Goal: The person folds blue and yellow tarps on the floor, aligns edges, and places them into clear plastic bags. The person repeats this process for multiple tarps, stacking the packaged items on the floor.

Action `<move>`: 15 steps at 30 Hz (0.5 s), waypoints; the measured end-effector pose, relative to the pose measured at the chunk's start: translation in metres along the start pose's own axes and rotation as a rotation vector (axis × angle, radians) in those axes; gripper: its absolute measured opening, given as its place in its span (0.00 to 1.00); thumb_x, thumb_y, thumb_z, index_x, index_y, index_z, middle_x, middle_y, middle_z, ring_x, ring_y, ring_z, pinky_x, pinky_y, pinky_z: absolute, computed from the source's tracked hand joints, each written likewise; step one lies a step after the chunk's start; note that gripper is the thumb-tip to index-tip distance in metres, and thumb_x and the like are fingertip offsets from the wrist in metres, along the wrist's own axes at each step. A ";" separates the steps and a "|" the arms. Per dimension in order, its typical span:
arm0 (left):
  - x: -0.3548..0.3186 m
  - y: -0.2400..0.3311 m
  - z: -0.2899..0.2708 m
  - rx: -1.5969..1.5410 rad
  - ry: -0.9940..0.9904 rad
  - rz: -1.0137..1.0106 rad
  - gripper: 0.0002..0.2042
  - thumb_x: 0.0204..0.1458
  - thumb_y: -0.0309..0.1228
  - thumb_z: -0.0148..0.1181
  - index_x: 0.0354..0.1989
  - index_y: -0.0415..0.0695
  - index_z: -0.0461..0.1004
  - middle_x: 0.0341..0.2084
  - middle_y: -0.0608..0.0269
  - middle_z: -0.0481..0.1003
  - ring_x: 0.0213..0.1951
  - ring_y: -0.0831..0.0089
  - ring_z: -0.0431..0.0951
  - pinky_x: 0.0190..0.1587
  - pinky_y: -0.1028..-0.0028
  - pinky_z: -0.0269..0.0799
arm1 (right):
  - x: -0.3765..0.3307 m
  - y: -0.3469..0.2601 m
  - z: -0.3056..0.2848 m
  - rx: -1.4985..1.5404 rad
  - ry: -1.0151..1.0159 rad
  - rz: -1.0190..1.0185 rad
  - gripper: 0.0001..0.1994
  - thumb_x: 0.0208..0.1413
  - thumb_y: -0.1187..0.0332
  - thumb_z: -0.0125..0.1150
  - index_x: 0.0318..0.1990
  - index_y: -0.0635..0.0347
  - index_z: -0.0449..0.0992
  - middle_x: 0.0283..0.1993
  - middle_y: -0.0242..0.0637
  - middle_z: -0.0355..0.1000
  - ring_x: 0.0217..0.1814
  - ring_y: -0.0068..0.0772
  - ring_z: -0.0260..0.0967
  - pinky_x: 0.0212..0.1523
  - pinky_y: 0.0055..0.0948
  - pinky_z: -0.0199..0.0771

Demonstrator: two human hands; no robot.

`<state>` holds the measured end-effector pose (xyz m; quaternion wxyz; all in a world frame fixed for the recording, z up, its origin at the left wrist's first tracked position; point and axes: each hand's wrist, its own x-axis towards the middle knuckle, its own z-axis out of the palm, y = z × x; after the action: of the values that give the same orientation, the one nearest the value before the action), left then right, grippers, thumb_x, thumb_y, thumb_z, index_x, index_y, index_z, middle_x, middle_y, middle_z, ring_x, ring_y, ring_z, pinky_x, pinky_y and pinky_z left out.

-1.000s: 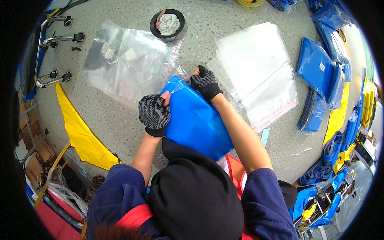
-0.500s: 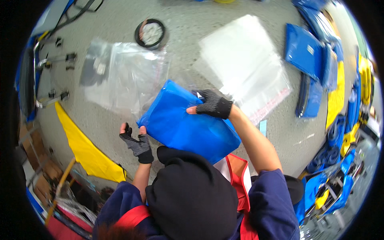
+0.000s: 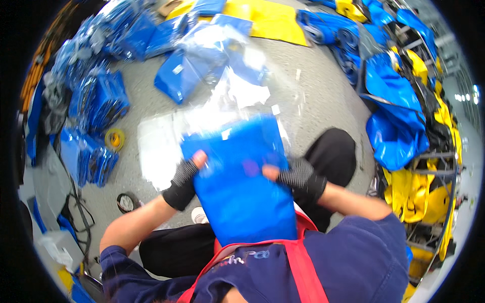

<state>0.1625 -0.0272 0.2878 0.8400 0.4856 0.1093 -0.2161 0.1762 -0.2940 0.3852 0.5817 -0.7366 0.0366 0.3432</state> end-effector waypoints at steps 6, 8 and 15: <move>-0.058 -0.046 0.108 0.089 -0.054 -0.380 0.36 0.44 0.41 0.69 0.59 0.38 0.60 0.50 0.52 0.70 0.50 0.63 0.71 0.52 0.65 0.69 | -0.067 0.084 -0.087 0.443 -0.169 0.007 0.40 0.50 0.42 0.60 0.61 0.65 0.62 0.57 0.42 0.67 0.56 0.36 0.66 0.58 0.34 0.65; -0.059 -0.031 0.125 0.191 -0.091 -0.400 0.39 0.44 0.42 0.69 0.61 0.38 0.57 0.52 0.51 0.68 0.53 0.62 0.69 0.55 0.64 0.66 | -0.025 0.062 -0.111 0.669 -0.299 0.026 0.40 0.49 0.39 0.58 0.60 0.63 0.63 0.55 0.43 0.69 0.54 0.33 0.68 0.54 0.31 0.69; -0.050 -0.013 0.096 -0.287 -0.094 -0.041 0.50 0.41 0.63 0.58 0.66 0.41 0.48 0.62 0.52 0.57 0.60 0.60 0.62 0.60 0.61 0.62 | -0.002 0.081 -0.082 0.306 -0.333 -0.048 0.37 0.41 0.59 0.74 0.60 0.62 0.64 0.56 0.45 0.68 0.55 0.37 0.68 0.56 0.34 0.68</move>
<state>0.1094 -0.1025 0.3459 0.9002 0.3478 0.1095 -0.2380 0.1761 -0.3934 0.3258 0.6927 -0.5736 -0.0259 0.4365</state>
